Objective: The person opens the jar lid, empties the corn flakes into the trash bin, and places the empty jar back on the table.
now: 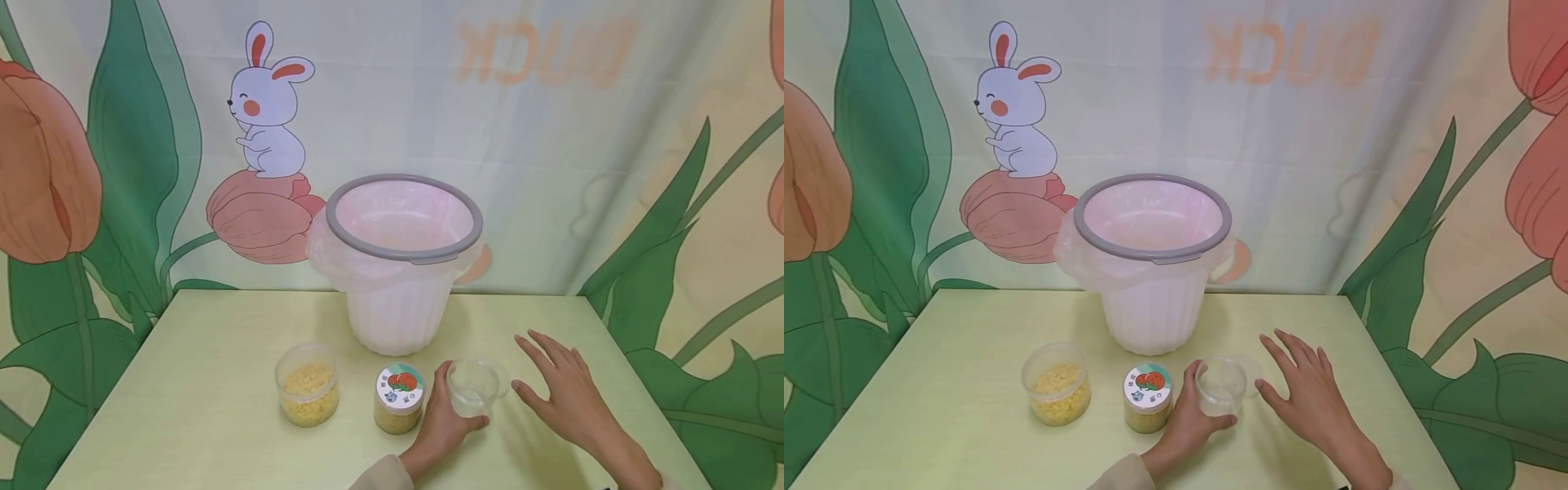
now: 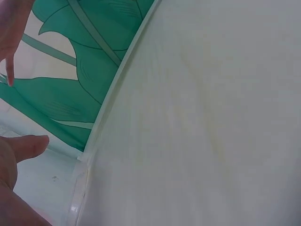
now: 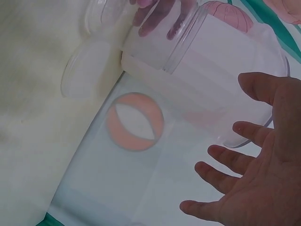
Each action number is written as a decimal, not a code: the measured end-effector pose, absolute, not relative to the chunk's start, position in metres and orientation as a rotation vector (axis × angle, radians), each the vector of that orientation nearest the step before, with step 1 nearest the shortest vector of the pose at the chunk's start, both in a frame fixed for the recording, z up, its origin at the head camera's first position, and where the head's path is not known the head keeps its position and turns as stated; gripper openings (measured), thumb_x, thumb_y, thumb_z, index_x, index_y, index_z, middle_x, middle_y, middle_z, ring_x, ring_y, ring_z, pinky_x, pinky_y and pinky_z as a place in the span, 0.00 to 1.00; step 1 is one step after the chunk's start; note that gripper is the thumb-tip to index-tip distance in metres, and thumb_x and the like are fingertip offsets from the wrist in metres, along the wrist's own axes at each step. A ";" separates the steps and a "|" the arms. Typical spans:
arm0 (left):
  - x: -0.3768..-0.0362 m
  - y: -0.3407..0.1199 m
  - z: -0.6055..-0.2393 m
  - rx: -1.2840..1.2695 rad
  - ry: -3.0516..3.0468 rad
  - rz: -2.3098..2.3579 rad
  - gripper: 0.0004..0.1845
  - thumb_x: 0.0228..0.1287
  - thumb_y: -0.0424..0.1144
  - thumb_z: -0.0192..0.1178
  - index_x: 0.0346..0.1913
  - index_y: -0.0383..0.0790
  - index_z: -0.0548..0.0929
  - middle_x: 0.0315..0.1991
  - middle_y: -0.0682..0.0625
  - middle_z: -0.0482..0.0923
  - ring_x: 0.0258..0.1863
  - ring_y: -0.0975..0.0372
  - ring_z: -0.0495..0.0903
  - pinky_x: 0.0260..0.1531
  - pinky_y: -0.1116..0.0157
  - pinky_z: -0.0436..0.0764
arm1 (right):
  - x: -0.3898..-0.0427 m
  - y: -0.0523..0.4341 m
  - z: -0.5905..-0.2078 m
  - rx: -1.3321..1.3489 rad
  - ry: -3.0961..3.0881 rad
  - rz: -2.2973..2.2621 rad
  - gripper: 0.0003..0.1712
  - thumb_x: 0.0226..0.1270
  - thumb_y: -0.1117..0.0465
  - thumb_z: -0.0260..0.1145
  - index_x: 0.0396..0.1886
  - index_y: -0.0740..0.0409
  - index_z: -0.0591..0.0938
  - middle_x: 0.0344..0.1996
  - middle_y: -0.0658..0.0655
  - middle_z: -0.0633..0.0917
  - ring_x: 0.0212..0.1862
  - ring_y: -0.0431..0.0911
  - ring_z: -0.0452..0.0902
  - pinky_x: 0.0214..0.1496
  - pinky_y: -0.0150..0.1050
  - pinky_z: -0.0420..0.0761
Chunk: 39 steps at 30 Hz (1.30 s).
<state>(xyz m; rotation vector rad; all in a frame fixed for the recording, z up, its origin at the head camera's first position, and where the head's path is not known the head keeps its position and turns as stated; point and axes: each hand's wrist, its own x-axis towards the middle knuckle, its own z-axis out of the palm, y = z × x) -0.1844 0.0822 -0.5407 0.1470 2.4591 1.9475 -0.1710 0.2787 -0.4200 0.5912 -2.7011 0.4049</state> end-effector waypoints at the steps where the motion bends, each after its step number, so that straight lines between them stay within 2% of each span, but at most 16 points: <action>1: -0.186 0.083 -0.541 0.146 2.461 1.950 0.58 0.40 0.39 0.80 0.73 0.52 0.54 0.70 0.43 0.66 0.68 0.48 0.68 0.66 0.44 0.69 | -0.171 0.279 -0.420 0.588 -2.703 0.406 0.39 0.62 0.49 0.70 0.72 0.46 0.67 0.69 0.61 0.69 0.69 0.58 0.65 0.64 0.74 0.58; 11: -0.198 0.089 -0.542 0.171 2.470 1.960 0.61 0.40 0.39 0.80 0.76 0.51 0.50 0.72 0.43 0.63 0.70 0.49 0.66 0.68 0.46 0.68 | -0.168 0.279 -0.423 0.581 -2.709 0.433 0.39 0.62 0.49 0.70 0.72 0.47 0.68 0.69 0.60 0.69 0.69 0.58 0.66 0.65 0.74 0.58; 19: -0.196 0.086 -0.538 0.188 2.483 1.956 0.66 0.38 0.43 0.82 0.77 0.56 0.46 0.76 0.46 0.57 0.74 0.49 0.60 0.70 0.46 0.64 | -0.166 0.278 -0.422 0.582 -2.701 0.441 0.39 0.63 0.49 0.70 0.72 0.46 0.68 0.69 0.60 0.69 0.69 0.58 0.66 0.65 0.73 0.58; 26: -0.192 0.084 -0.523 0.191 2.471 1.982 0.68 0.40 0.43 0.81 0.77 0.62 0.42 0.79 0.49 0.49 0.76 0.49 0.54 0.72 0.45 0.62 | -0.166 0.280 -0.422 0.588 -2.684 0.445 0.40 0.63 0.49 0.70 0.74 0.43 0.66 0.70 0.60 0.69 0.69 0.59 0.66 0.64 0.74 0.58; 35: -0.181 0.077 -0.501 0.283 2.516 1.975 0.68 0.40 0.43 0.81 0.77 0.63 0.41 0.79 0.53 0.48 0.77 0.52 0.54 0.72 0.46 0.62 | -0.165 0.279 -0.415 0.593 -2.667 0.452 0.41 0.62 0.50 0.70 0.74 0.44 0.66 0.70 0.60 0.69 0.69 0.59 0.66 0.64 0.74 0.58; 39: -0.173 0.070 -0.489 0.362 2.527 1.935 0.68 0.40 0.46 0.81 0.77 0.65 0.40 0.79 0.54 0.47 0.77 0.53 0.54 0.72 0.46 0.63 | -0.163 0.277 -0.410 0.593 -2.654 0.456 0.41 0.62 0.51 0.70 0.74 0.44 0.65 0.70 0.60 0.69 0.69 0.59 0.65 0.65 0.74 0.58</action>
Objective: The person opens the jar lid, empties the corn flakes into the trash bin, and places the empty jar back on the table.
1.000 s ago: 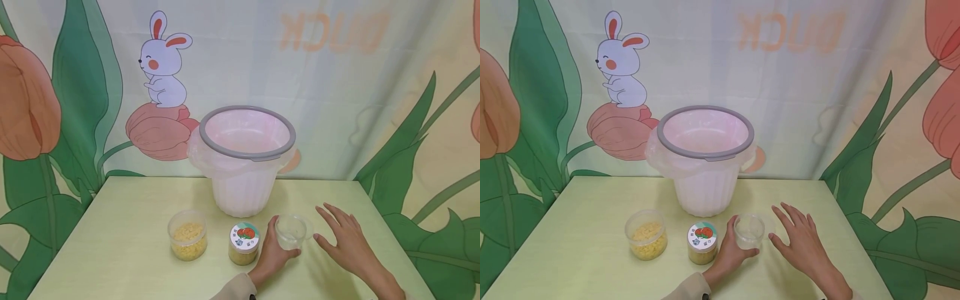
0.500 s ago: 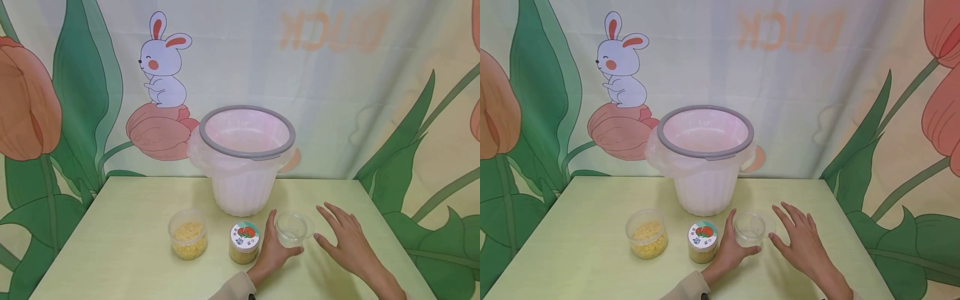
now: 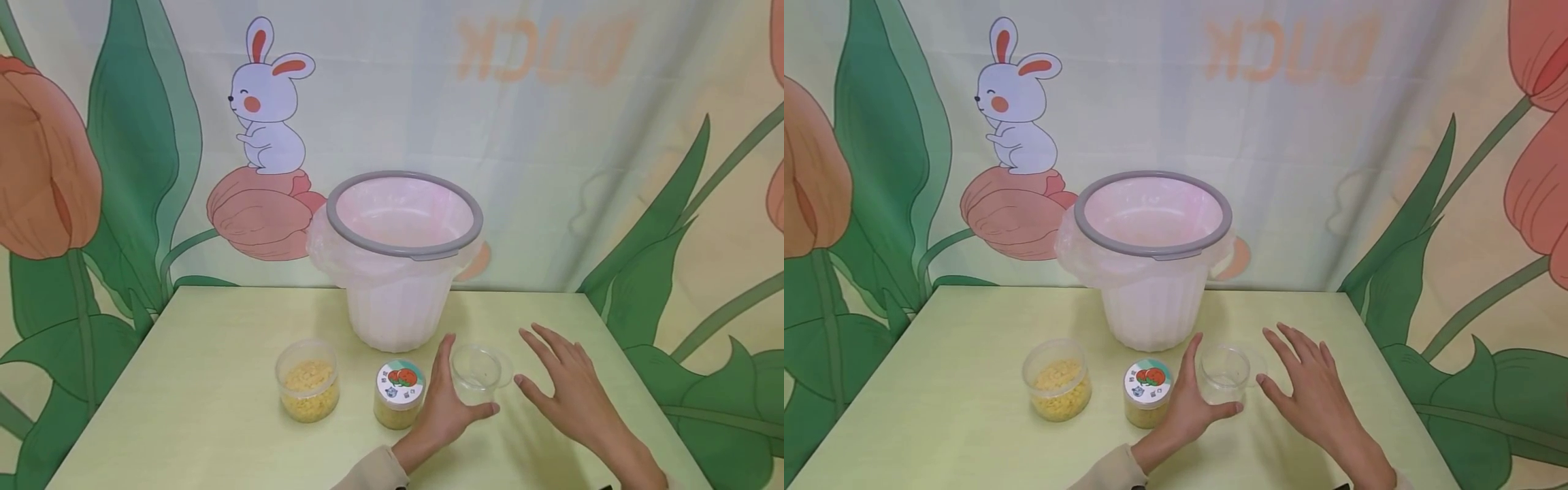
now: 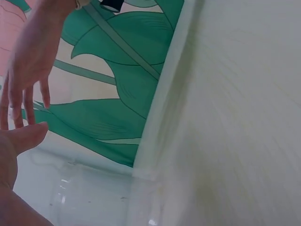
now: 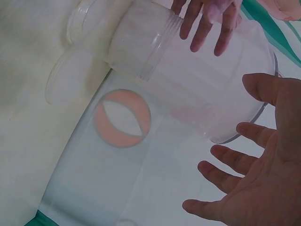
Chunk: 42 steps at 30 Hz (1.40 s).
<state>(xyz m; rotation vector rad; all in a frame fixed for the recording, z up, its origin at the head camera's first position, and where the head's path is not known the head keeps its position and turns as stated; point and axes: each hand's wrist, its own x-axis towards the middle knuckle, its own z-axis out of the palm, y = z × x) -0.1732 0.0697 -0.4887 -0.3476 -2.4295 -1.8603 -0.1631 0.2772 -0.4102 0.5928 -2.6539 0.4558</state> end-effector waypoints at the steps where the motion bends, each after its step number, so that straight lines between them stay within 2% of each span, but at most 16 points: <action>1: -0.171 0.068 -0.486 -0.372 -2.436 -1.850 0.67 0.41 0.47 0.80 0.77 0.65 0.40 0.79 0.54 0.46 0.77 0.53 0.53 0.72 0.46 0.63 | -0.163 0.277 -0.409 0.595 -2.650 0.456 0.41 0.62 0.51 0.70 0.74 0.44 0.66 0.69 0.61 0.69 0.69 0.60 0.66 0.65 0.74 0.58; 4: -0.165 0.062 -0.477 -0.461 -2.457 -1.793 0.66 0.43 0.48 0.79 0.77 0.65 0.40 0.80 0.53 0.42 0.78 0.51 0.50 0.71 0.44 0.63 | -0.164 0.275 -0.407 0.603 -2.637 0.454 0.41 0.61 0.51 0.71 0.74 0.45 0.66 0.69 0.60 0.69 0.68 0.59 0.66 0.64 0.74 0.59; 8: -0.157 0.053 -0.467 -0.588 -2.481 -1.638 0.65 0.44 0.48 0.79 0.78 0.59 0.41 0.81 0.52 0.38 0.79 0.49 0.44 0.70 0.40 0.63 | -0.165 0.273 -0.404 0.619 -2.617 0.456 0.41 0.61 0.52 0.71 0.73 0.46 0.67 0.69 0.60 0.70 0.68 0.58 0.66 0.64 0.74 0.59; 14: -0.153 0.038 -0.457 -0.744 -2.482 -1.277 0.67 0.42 0.52 0.79 0.79 0.54 0.43 0.81 0.53 0.35 0.80 0.49 0.40 0.74 0.42 0.54 | -0.167 0.268 -0.399 0.636 -2.604 0.468 0.40 0.61 0.52 0.71 0.73 0.46 0.67 0.70 0.59 0.70 0.69 0.58 0.66 0.64 0.74 0.59; 22: -0.150 0.015 -0.448 -0.776 -2.430 -1.051 0.66 0.38 0.54 0.80 0.78 0.49 0.50 0.81 0.50 0.39 0.80 0.50 0.41 0.76 0.44 0.50 | -0.168 0.260 -0.398 0.668 -2.584 0.477 0.40 0.61 0.52 0.71 0.73 0.46 0.68 0.69 0.59 0.70 0.69 0.57 0.66 0.64 0.73 0.59; 28: -0.147 -0.005 -0.441 -0.767 -2.456 -1.008 0.67 0.36 0.56 0.80 0.79 0.50 0.50 0.81 0.49 0.37 0.80 0.48 0.40 0.74 0.40 0.51 | -0.169 0.253 -0.396 0.700 -2.571 0.484 0.40 0.61 0.52 0.70 0.73 0.45 0.67 0.70 0.57 0.70 0.69 0.55 0.67 0.66 0.71 0.59; 35: -0.145 -0.030 -0.437 -0.717 -2.469 -0.916 0.68 0.37 0.59 0.79 0.79 0.56 0.46 0.81 0.52 0.36 0.80 0.50 0.38 0.74 0.39 0.49 | -0.170 0.244 -0.393 0.763 -2.544 0.486 0.42 0.59 0.51 0.72 0.72 0.47 0.68 0.70 0.57 0.69 0.69 0.53 0.66 0.67 0.70 0.59; 42: -0.142 -0.051 -0.432 -0.703 -2.495 -0.794 0.67 0.36 0.62 0.78 0.79 0.57 0.47 0.81 0.52 0.36 0.80 0.50 0.39 0.74 0.39 0.47 | -0.170 0.231 -0.394 0.818 -2.559 0.517 0.45 0.58 0.48 0.72 0.74 0.43 0.65 0.72 0.55 0.67 0.71 0.51 0.63 0.70 0.67 0.57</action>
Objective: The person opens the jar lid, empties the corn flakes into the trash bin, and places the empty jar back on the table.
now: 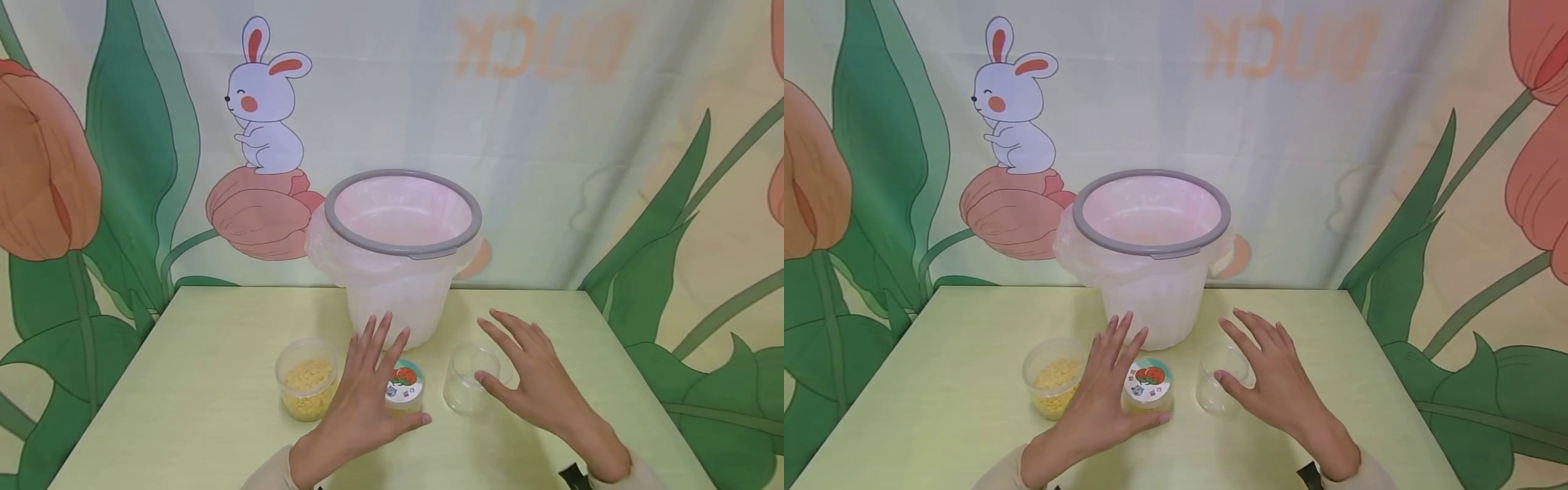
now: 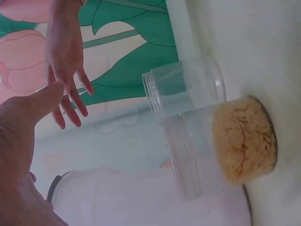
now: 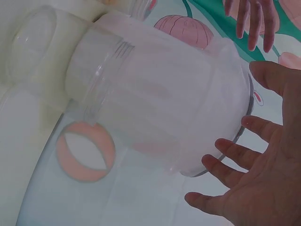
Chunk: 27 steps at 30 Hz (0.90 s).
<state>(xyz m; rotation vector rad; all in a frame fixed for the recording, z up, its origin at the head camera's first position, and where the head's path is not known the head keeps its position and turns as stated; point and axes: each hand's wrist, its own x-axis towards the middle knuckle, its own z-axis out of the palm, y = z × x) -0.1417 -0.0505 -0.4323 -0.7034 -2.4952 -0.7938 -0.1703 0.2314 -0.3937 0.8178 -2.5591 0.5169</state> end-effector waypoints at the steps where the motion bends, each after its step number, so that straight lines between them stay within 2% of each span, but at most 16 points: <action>1: -0.141 -0.053 -0.433 -0.704 -2.491 -0.777 0.67 0.36 0.63 0.77 0.79 0.57 0.48 0.81 0.52 0.36 0.80 0.50 0.39 0.74 0.39 0.47 | -0.170 0.229 -0.394 0.824 -2.565 0.526 0.45 0.58 0.48 0.72 0.74 0.43 0.65 0.72 0.54 0.67 0.72 0.51 0.63 0.71 0.66 0.56; 7: -0.138 -0.066 -0.437 -0.703 -2.463 -0.688 0.65 0.37 0.65 0.76 0.79 0.54 0.50 0.81 0.50 0.40 0.80 0.48 0.42 0.72 0.38 0.50 | -0.169 0.210 -0.395 0.865 -2.584 0.559 0.43 0.60 0.47 0.71 0.74 0.43 0.65 0.73 0.52 0.66 0.73 0.50 0.62 0.73 0.65 0.55; 12: -0.136 -0.074 -0.440 -0.708 -2.481 -0.646 0.64 0.40 0.67 0.73 0.79 0.53 0.50 0.81 0.50 0.40 0.79 0.47 0.44 0.73 0.38 0.49 | -0.172 0.195 -0.398 0.924 -2.566 0.568 0.43 0.58 0.47 0.71 0.73 0.45 0.67 0.72 0.54 0.67 0.72 0.52 0.63 0.73 0.64 0.58; 16: -0.134 -0.080 -0.442 -0.724 -2.441 -0.636 0.63 0.40 0.67 0.73 0.78 0.50 0.53 0.80 0.46 0.43 0.78 0.42 0.47 0.71 0.36 0.52 | -0.174 0.184 -0.404 0.967 -2.566 0.572 0.43 0.59 0.46 0.71 0.73 0.43 0.66 0.72 0.54 0.67 0.71 0.53 0.64 0.71 0.62 0.64; 21: -0.131 -0.088 -0.447 -0.715 -2.409 -0.637 0.62 0.39 0.68 0.72 0.78 0.51 0.54 0.80 0.46 0.45 0.78 0.42 0.46 0.68 0.33 0.55 | -0.178 0.169 -0.414 1.018 -2.583 0.586 0.43 0.61 0.44 0.69 0.74 0.39 0.64 0.73 0.51 0.65 0.72 0.51 0.63 0.65 0.56 0.74; 27: -0.127 -0.094 -0.452 -0.685 -2.455 -0.611 0.63 0.39 0.67 0.73 0.78 0.52 0.53 0.80 0.46 0.44 0.78 0.42 0.46 0.68 0.35 0.53 | -0.181 0.152 -0.426 1.068 -2.580 0.496 0.41 0.61 0.43 0.68 0.73 0.40 0.65 0.73 0.52 0.66 0.73 0.52 0.63 0.68 0.55 0.72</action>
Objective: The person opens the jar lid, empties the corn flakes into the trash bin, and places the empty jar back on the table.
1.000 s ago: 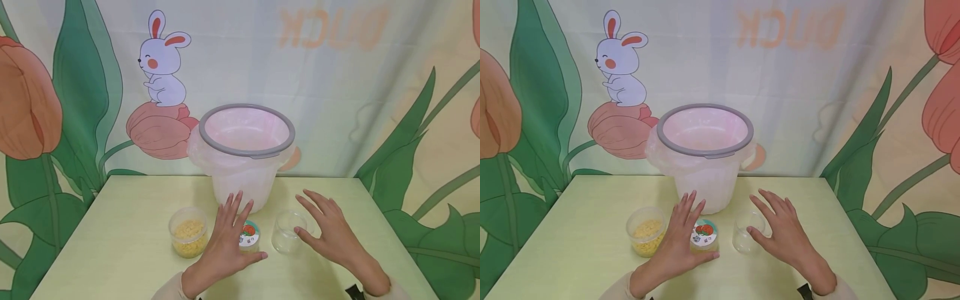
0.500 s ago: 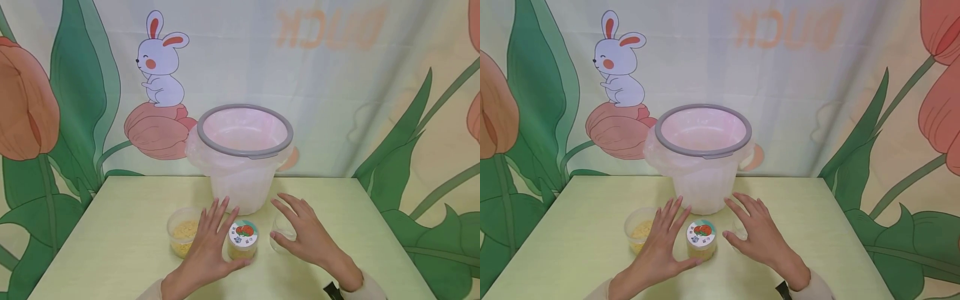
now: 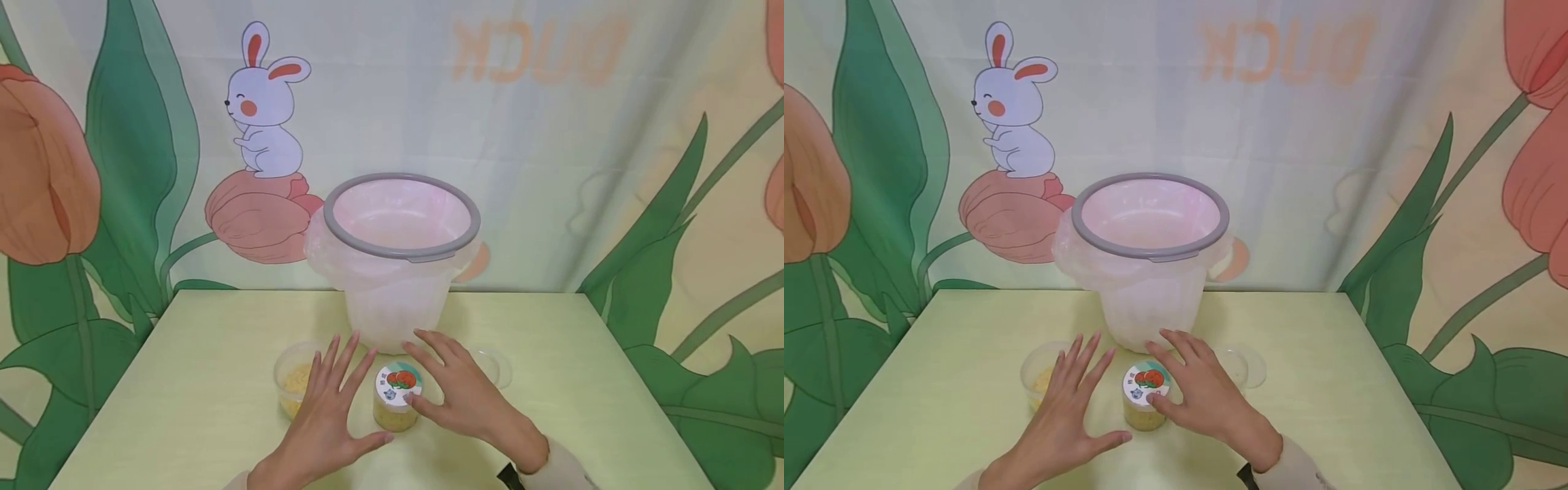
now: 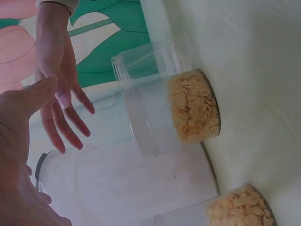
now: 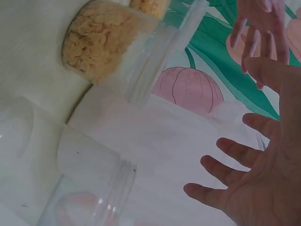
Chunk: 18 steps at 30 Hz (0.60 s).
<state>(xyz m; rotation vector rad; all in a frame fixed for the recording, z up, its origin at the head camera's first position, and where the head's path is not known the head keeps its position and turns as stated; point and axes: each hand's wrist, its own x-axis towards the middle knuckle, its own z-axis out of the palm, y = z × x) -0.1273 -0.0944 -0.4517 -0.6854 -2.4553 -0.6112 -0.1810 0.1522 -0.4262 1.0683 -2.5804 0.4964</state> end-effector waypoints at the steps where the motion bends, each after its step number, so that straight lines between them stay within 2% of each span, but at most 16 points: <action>1: -0.127 -0.095 -0.453 -0.680 -2.470 -0.613 0.63 0.39 0.68 0.73 0.78 0.52 0.53 0.80 0.47 0.44 0.78 0.42 0.46 0.69 0.35 0.52 | -0.181 0.150 -0.428 1.074 -2.585 0.477 0.41 0.61 0.43 0.68 0.73 0.41 0.66 0.73 0.52 0.66 0.73 0.53 0.63 0.69 0.55 0.71; 8: -0.123 -0.100 -0.459 -0.646 -2.547 -0.633 0.62 0.42 0.68 0.72 0.78 0.55 0.51 0.81 0.49 0.41 0.79 0.44 0.43 0.71 0.37 0.48 | -0.184 0.138 -0.443 1.105 -2.665 0.457 0.41 0.61 0.42 0.68 0.73 0.41 0.66 0.73 0.50 0.65 0.73 0.51 0.62 0.69 0.53 0.71; 16: -0.122 -0.103 -0.468 -0.643 -2.529 -0.610 0.61 0.43 0.69 0.70 0.78 0.51 0.53 0.81 0.47 0.42 0.78 0.44 0.44 0.74 0.44 0.43 | -0.190 0.131 -0.458 1.125 -2.714 0.489 0.42 0.60 0.42 0.69 0.73 0.37 0.65 0.73 0.49 0.64 0.71 0.50 0.64 0.61 0.51 0.79; 18: -0.122 -0.103 -0.470 -0.643 -2.525 -0.609 0.61 0.43 0.69 0.70 0.78 0.51 0.53 0.81 0.47 0.42 0.78 0.44 0.45 0.73 0.43 0.45 | -0.191 0.129 -0.462 1.129 -2.736 0.495 0.42 0.60 0.41 0.69 0.73 0.36 0.65 0.73 0.49 0.64 0.71 0.50 0.65 0.59 0.52 0.80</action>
